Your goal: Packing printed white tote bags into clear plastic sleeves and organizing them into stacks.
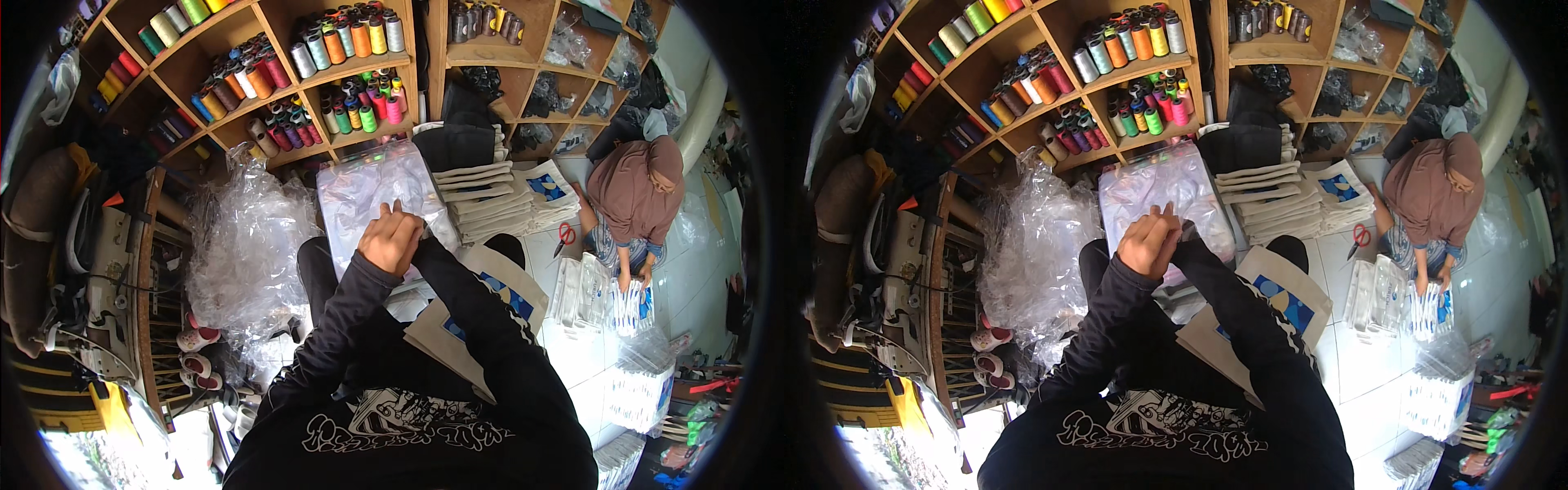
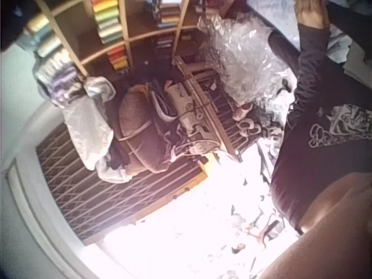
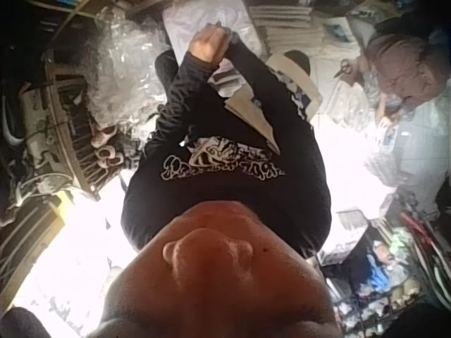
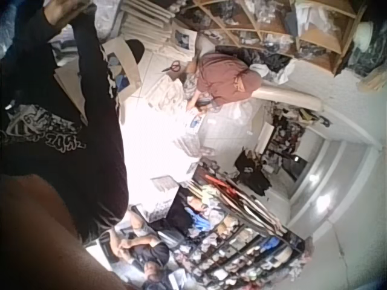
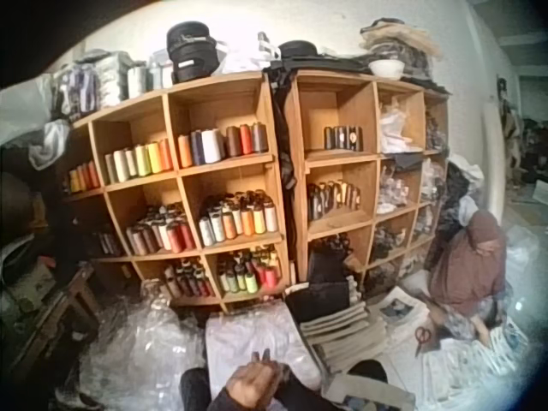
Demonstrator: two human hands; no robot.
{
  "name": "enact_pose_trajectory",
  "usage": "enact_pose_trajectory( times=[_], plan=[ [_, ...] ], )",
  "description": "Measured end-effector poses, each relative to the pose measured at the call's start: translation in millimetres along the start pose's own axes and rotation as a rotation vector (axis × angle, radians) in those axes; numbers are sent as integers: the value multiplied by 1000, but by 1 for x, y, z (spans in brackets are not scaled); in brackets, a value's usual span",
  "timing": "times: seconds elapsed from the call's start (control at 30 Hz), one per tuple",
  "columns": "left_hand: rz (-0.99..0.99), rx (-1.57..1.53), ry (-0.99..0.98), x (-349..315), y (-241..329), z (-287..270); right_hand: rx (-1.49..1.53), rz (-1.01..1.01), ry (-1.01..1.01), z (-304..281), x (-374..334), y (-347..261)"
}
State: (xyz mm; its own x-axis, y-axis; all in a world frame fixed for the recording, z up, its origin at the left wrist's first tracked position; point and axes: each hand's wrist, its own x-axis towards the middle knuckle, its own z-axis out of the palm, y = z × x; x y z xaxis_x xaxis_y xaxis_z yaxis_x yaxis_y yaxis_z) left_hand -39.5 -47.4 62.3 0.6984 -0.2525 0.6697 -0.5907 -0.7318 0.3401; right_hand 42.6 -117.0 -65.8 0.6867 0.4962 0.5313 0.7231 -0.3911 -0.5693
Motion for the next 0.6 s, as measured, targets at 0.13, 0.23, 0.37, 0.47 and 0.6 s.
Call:
enact_pose_trajectory(
  times=[0.13, 0.23, 0.37, 0.47, 0.6],
  plan=[
    [-92, 62, 49, -5, -8, 12, 355, 116, -90, 41, -22, 27],
    [-78, 182, 64, -18, -20, 13, -154, -51, 220, 29, -7, -3],
    [-1, 166, -26, -21, -12, 10, -623, -283, 293, -7, 8, -30],
    [-13, 85, -3, -22, 3, 11, -550, -177, 253, -23, 15, -45],
    [-8, 42, 8, -20, 27, 7, -377, 41, 47, -27, 22, -45]
  ],
)
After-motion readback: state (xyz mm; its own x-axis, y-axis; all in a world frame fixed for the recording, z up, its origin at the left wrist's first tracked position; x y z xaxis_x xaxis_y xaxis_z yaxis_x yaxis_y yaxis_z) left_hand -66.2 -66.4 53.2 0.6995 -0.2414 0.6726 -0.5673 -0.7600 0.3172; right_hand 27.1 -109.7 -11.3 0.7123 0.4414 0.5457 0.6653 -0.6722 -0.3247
